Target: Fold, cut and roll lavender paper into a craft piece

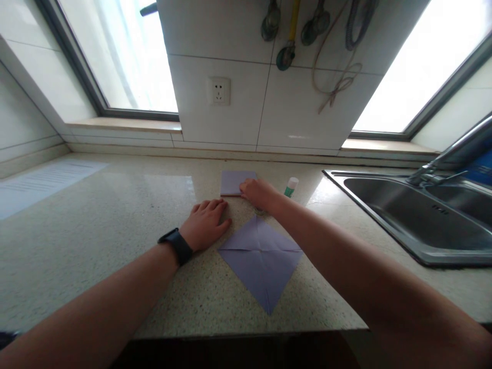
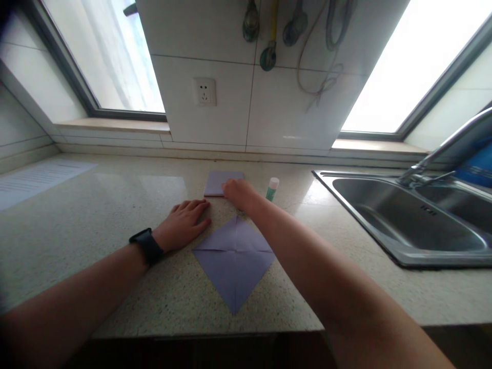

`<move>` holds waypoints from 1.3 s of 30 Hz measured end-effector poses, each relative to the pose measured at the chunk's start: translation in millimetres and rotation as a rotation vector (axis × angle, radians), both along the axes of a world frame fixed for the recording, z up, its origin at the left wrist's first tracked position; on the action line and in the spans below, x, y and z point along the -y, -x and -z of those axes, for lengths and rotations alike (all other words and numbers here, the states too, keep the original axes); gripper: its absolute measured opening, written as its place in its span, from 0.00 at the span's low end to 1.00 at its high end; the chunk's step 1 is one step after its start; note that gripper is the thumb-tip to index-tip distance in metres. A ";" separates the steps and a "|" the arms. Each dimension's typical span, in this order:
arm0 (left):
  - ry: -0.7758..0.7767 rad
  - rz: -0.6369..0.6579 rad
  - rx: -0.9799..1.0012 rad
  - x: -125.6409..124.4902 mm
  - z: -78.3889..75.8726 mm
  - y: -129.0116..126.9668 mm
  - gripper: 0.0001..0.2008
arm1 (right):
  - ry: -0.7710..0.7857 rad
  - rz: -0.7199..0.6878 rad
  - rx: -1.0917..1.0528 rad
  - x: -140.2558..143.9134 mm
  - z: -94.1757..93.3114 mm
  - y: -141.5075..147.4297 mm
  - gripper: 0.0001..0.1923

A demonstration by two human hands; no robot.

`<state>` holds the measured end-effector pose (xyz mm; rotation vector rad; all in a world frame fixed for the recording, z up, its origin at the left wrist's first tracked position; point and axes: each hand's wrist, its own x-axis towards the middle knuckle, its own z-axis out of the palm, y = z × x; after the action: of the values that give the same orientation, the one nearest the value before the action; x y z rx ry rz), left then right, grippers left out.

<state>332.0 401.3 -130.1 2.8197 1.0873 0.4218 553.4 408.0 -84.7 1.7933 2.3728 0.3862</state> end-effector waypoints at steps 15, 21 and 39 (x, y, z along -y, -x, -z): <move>-0.001 -0.003 -0.014 0.9 -1.2 -0.1 0.28 | -0.014 0.040 -0.016 9.5 10.7 -3.7 0.17; -0.006 -0.002 -0.017 1.0 -1.1 0.2 0.28 | -0.028 0.051 -0.003 12.5 11.2 0.0 0.16; -0.016 0.006 0.012 -0.1 1.9 -0.2 0.27 | -0.088 -0.016 -0.017 14.2 15.0 3.7 0.14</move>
<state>332.2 401.4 -131.9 2.8297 1.0782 0.4482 549.7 393.8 -99.7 1.8219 2.4191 0.4870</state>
